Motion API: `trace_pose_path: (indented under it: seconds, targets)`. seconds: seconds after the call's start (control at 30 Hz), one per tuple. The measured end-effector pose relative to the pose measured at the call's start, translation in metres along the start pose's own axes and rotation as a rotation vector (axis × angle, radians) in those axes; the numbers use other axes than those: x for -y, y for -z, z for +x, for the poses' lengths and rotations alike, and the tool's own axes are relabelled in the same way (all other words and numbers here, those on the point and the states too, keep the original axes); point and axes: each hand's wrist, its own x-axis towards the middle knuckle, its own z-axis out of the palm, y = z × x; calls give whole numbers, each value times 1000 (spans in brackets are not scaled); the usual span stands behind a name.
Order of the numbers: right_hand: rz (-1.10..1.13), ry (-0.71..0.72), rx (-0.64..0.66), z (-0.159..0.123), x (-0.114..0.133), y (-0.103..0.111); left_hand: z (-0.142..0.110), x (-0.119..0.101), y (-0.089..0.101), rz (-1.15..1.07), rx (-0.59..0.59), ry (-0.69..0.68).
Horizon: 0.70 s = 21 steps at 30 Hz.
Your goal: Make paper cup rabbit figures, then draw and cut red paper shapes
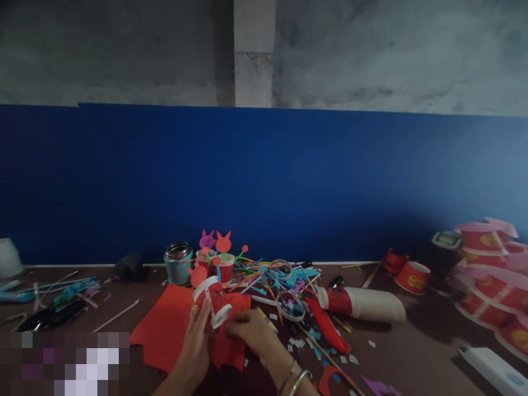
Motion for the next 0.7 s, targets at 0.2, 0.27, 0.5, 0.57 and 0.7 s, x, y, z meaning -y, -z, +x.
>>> trace_pose_path:
  seconds: [0.2, 0.27, 0.5, 0.57, 0.7]
  targets:
    - [184, 22, -49, 9, -10, -12, -3, 0, -3, -32, 114, 23]
    - [191, 26, -69, 10, -12, -10, -1, 0, -2, -13, 141, -18]
    - [172, -63, 22, 5, -9, -5, 3, 1, 4, 68, 156, -146]
    - [171, -82, 4, 5, -8, -5, -1, 1, 1, 81, 175, -133]
    - [222, -115, -17, 6, -11, -6, -4, -1, -3, 85, 191, -121]
